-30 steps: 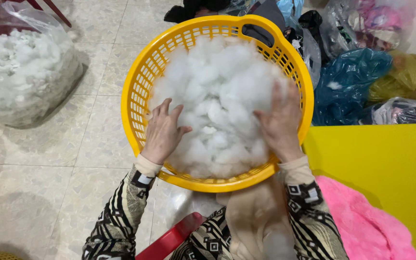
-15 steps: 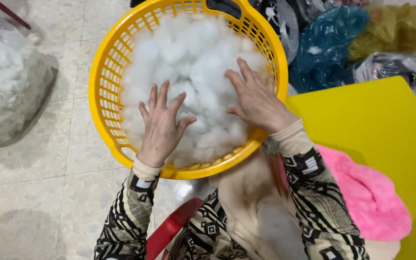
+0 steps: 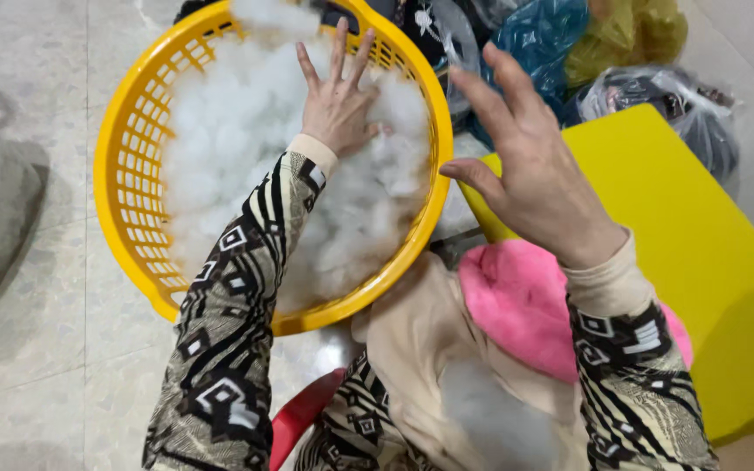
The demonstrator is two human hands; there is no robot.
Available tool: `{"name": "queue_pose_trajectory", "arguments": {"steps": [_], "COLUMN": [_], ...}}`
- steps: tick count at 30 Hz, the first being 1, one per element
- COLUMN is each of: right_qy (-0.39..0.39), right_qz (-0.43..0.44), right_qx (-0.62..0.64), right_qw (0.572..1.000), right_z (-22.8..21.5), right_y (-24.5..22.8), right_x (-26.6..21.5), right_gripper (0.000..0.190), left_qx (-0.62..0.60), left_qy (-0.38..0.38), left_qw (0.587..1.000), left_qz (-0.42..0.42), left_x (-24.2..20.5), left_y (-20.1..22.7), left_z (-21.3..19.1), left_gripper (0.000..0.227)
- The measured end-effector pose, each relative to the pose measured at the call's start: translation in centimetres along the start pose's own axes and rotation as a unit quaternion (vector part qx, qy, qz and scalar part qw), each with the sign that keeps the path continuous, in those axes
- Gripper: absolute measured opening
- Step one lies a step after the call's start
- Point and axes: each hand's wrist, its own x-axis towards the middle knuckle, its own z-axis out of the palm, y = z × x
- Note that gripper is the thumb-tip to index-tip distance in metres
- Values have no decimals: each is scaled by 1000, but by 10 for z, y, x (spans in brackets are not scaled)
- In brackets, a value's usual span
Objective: The person repeatedly takes handfuls of white synthetic filling from a yellow basket and stuffs them into the opening of a plush toy shell. The person uses both hands to push the filling inside and adjust the toy's shape.
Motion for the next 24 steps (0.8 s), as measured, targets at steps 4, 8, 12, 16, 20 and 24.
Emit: {"name": "queue_pose_trajectory", "arguments": {"steps": [4, 8, 12, 16, 20, 24], "right_qy": [-36, -330, -511, -574, -600, -587], "right_qz": [9, 150, 222, 233, 243, 238], "right_qx": [-100, -138, -161, -168, -136, -130], "right_qw": [994, 922, 815, 767, 750, 763], "right_z": [97, 239, 361, 446, 478, 455], "right_y": [36, 76, 126, 150, 149, 158], "right_x": [47, 104, 109, 88, 52, 70], "right_gripper": [91, 103, 100, 101, 89, 88], "left_qx": [44, -72, -224, -137, -154, -166], "left_qy": [79, -64, -136, -207, -209, -175], "left_qw": [994, 970, 929, 947, 932, 932], "left_qz": [-54, -225, -260, -204, -253, -271], "left_x": [41, 60, 4, -44, -58, -32], "left_y": [-71, -129, -144, -117, -110, -127], "left_z": [58, 142, 232, 283, 312, 315], "left_gripper": [84, 38, 99, 88, 83, 78]}}
